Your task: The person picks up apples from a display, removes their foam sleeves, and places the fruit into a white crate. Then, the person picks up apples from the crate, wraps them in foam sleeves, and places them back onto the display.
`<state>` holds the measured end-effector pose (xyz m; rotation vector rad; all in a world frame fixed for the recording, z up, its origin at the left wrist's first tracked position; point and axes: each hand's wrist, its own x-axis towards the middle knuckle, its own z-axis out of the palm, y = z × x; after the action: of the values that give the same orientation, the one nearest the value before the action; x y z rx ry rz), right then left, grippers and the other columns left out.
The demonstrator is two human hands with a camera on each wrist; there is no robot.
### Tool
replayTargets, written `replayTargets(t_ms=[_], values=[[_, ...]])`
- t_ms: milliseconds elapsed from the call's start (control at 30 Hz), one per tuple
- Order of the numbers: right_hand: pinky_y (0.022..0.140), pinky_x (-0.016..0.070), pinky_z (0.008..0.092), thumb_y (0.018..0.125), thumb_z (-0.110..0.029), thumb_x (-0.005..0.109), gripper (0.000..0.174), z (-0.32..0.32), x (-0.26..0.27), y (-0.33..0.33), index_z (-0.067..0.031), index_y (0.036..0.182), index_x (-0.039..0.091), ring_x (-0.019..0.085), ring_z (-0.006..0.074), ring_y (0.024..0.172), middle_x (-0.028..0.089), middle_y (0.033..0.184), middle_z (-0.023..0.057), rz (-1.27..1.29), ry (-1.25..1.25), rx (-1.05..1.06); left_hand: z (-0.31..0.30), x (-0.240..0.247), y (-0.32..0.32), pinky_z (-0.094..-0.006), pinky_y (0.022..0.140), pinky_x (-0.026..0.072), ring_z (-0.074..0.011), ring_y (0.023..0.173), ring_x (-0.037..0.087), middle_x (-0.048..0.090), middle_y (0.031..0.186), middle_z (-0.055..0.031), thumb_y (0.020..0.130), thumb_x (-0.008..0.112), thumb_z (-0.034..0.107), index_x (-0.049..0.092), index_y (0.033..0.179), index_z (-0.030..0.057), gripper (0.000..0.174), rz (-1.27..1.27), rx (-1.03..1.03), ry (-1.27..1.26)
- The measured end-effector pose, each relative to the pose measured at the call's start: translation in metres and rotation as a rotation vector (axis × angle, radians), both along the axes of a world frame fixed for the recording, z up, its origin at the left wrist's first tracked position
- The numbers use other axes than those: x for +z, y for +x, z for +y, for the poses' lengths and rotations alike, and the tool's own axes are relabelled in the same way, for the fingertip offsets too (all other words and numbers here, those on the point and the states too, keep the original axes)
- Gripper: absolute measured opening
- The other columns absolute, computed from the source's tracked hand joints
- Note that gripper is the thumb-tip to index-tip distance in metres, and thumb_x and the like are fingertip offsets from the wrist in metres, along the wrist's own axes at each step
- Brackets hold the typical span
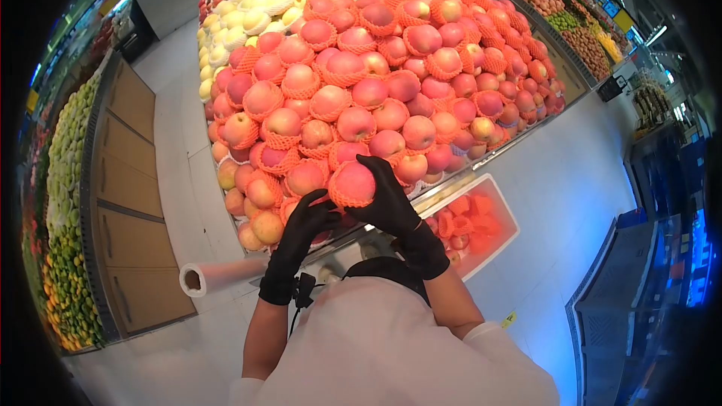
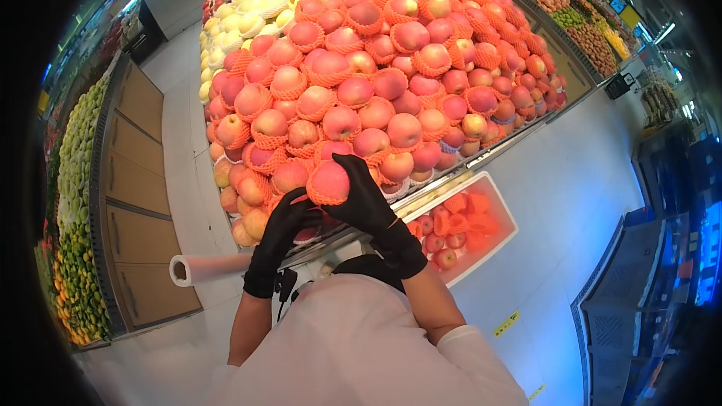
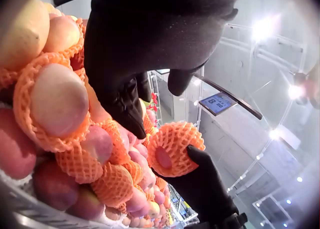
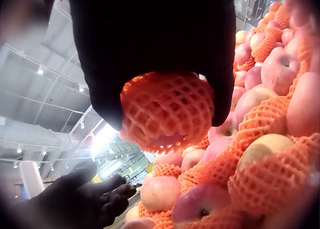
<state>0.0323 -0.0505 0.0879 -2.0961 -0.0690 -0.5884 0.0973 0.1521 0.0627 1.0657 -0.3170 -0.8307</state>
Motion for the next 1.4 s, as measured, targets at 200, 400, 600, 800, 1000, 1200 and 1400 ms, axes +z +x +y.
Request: replayTargets(t_ms=[200, 400, 600, 800, 1000, 1200, 1400], values=[[0.104, 0.0407, 0.0437, 0.067, -0.016, 0.088, 0.088, 0.035, -0.013, -0.005, -0.0013, 0.139, 0.039, 0.047, 0.0357, 0.125, 0.047, 0.132, 0.0204, 0.049, 0.011, 0.05, 0.002, -0.015, -0.004, -0.0329, 0.099, 0.0474, -0.0203, 0.12, 0.055, 0.054, 0.133, -0.0123, 0.097, 0.058, 0.023, 0.04, 0.141, -0.0028, 0.054, -0.229, -0.007, 0.104], [0.105, 0.0409, 0.0414, 0.069, -0.021, 0.088, 0.09, 0.037, -0.022, -0.013, -0.003, 0.142, 0.036, 0.046, 0.0293, 0.127, 0.043, 0.137, 0.0166, 0.221, 0.352, 0.063, 0.022, -0.019, 0.001, -0.0355, 0.1, 0.0474, -0.0207, 0.121, 0.053, 0.051, 0.136, -0.0109, 0.097, 0.057, 0.025, 0.039, 0.142, -0.0013, 0.055, -0.103, -0.008, 0.03], [0.106, 0.0409, 0.041, 0.069, -0.023, 0.088, 0.093, 0.054, -0.019, -0.018, -0.0022, 0.142, 0.036, 0.044, 0.0299, 0.13, 0.043, 0.139, 0.0176, 0.246, 0.298, 0.078, 0.034, -0.009, -0.008, -0.0354, 0.104, 0.0445, -0.0212, 0.125, 0.051, 0.049, 0.139, -0.0115, 0.092, 0.064, 0.021, 0.037, 0.144, -0.0005, 0.062, -0.209, 0.008, 0.015], [0.106, 0.0414, 0.0424, 0.067, -0.024, 0.089, 0.094, 0.072, -0.032, -0.028, -0.0008, 0.142, 0.037, 0.047, 0.0306, 0.129, 0.046, 0.138, 0.019, 0.279, 0.126, -0.036, 0.046, -0.025, -0.014, -0.0356, 0.107, 0.0418, -0.0203, 0.13, 0.047, 0.047, 0.142, -0.0111, 0.088, 0.069, 0.013, 0.034, 0.147, 0.0007, 0.069, -0.258, -0.014, 0.008], [0.102, 0.044, 0.0432, 0.064, -0.026, 0.09, 0.091, 0.083, -0.041, -0.033, 0.0002, 0.136, 0.041, 0.052, 0.0341, 0.121, 0.05, 0.13, 0.0202, 0.189, 0.11, -0.102, 0.056, -0.025, -0.024, -0.0354, 0.105, 0.0435, -0.0205, 0.128, 0.049, 0.048, 0.139, -0.0111, 0.088, 0.07, 0.012, 0.037, 0.144, 0.0011, 0.065, -0.193, 0.019, 0.016], [0.1, 0.0455, 0.0426, 0.063, -0.023, 0.089, 0.09, 0.097, -0.032, -0.029, -0.0005, 0.135, 0.041, 0.053, 0.0316, 0.118, 0.051, 0.127, 0.0185, 0.218, 0.195, -0.156, 0.07, -0.032, -0.025, -0.0341, 0.098, 0.0476, -0.0188, 0.118, 0.055, 0.055, 0.128, -0.0107, 0.089, 0.068, 0.011, 0.047, 0.133, 0.0001, 0.05, -0.195, 0.145, 0.156], [0.101, 0.0449, 0.0408, 0.061, -0.02, 0.09, 0.093, 0.102, -0.034, -0.028, -0.0015, 0.136, 0.038, 0.05, 0.0287, 0.121, 0.046, 0.131, 0.0167, 0.214, 0.219, -0.051, 0.085, -0.044, -0.023, -0.0316, 0.093, 0.0496, -0.0168, 0.11, 0.059, 0.06, 0.121, -0.0096, 0.089, 0.065, 0.008, 0.051, 0.129, -0.0012, 0.043, -0.147, 0.16, 0.062]])
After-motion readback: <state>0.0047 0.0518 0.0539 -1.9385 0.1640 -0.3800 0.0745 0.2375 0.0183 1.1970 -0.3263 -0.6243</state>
